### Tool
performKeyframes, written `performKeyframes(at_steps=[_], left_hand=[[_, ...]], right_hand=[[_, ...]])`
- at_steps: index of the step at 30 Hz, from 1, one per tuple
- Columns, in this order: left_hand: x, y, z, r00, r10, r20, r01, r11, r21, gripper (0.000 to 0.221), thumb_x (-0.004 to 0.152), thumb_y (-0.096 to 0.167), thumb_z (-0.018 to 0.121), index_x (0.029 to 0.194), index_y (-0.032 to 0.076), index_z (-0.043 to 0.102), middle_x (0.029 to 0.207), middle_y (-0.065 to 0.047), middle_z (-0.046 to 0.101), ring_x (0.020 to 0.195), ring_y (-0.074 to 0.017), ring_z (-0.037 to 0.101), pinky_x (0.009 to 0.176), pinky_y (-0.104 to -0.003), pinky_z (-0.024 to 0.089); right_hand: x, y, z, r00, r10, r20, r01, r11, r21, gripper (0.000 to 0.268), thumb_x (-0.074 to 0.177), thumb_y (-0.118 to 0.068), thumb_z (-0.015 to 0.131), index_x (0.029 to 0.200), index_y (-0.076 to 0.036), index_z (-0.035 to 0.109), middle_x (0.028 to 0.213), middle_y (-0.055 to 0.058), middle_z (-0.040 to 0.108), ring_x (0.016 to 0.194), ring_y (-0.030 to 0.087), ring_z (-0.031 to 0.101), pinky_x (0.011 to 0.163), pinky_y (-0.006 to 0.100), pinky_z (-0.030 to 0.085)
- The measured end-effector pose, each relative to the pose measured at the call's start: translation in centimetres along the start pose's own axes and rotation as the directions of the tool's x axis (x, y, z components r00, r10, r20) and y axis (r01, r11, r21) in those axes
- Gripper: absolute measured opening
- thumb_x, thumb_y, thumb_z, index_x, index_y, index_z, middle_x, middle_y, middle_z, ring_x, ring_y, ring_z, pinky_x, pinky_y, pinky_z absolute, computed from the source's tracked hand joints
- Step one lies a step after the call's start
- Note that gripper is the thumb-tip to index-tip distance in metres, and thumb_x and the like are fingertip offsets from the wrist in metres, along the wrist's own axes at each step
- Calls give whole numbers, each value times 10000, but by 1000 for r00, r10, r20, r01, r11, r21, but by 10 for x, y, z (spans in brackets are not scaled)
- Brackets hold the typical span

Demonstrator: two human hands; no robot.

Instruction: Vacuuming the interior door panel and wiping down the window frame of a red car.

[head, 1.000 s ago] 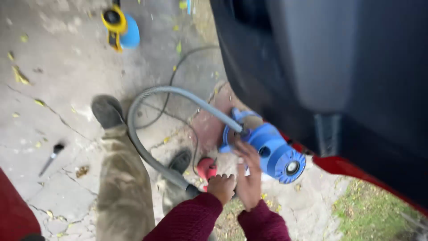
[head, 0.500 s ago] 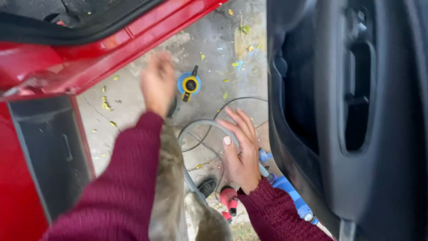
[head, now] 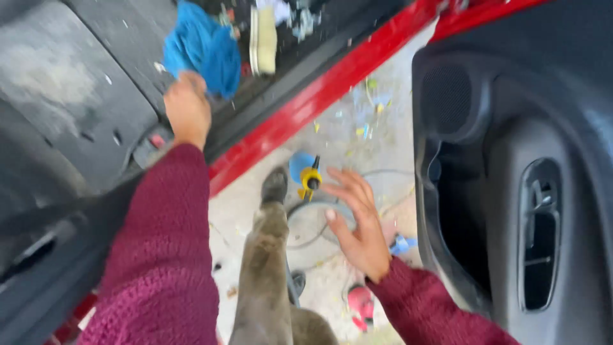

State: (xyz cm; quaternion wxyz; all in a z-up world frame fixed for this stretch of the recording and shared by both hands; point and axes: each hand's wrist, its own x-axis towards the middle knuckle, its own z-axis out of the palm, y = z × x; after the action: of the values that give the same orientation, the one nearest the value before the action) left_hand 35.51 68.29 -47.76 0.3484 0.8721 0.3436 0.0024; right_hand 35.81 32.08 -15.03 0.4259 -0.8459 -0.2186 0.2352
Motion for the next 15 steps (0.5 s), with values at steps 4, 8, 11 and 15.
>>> performKeyframes(at_steps=[4, 8, 11, 15], left_hand=[[14, 46, -18, 909, 360, -208, -333, 930, 153, 418, 761, 103, 737, 1174, 77, 676, 1172, -193, 669, 1155, -404, 558, 961, -512, 382], [-24, 39, 5, 943, 155, -294, -97, 974, 203, 335, 832, 222, 743, 1137, 115, 653, 1124, -195, 695, 1083, -389, 613, 959, -505, 408], [-67, 97, -25, 876, -96, -472, -52, 955, -291, 180, 1083, 141, 592, 1238, 67, 538, 1110, -160, 635, 1018, -275, 602, 959, -404, 473], [-192, 194, -130, 713, 80, -697, -593, 598, -538, 146, 1222, 124, 504, 1312, 33, 436, 1159, -81, 522, 1025, -165, 517, 991, -298, 469]], right_hand=[[-12, -2, -21, 998, -36, 49, 37, 999, -23, 360, 914, -122, 635, 1269, -81, 671, 1509, 130, 556, 1474, 370, 415, 1229, 500, 261], [-48, 12, -16, 996, 53, 71, -55, 998, 32, 371, 917, -106, 620, 1284, -60, 650, 1502, 133, 566, 1468, 358, 423, 1226, 480, 287], [-83, 7, -18, 995, 98, 13, -99, 992, 79, 364, 925, -77, 613, 1287, -49, 643, 1487, 141, 581, 1460, 348, 447, 1224, 473, 300], [-144, -2, -25, 996, 28, -86, -13, 986, 166, 362, 897, -20, 640, 1256, -53, 675, 1400, 136, 659, 1391, 309, 562, 1219, 463, 356]])
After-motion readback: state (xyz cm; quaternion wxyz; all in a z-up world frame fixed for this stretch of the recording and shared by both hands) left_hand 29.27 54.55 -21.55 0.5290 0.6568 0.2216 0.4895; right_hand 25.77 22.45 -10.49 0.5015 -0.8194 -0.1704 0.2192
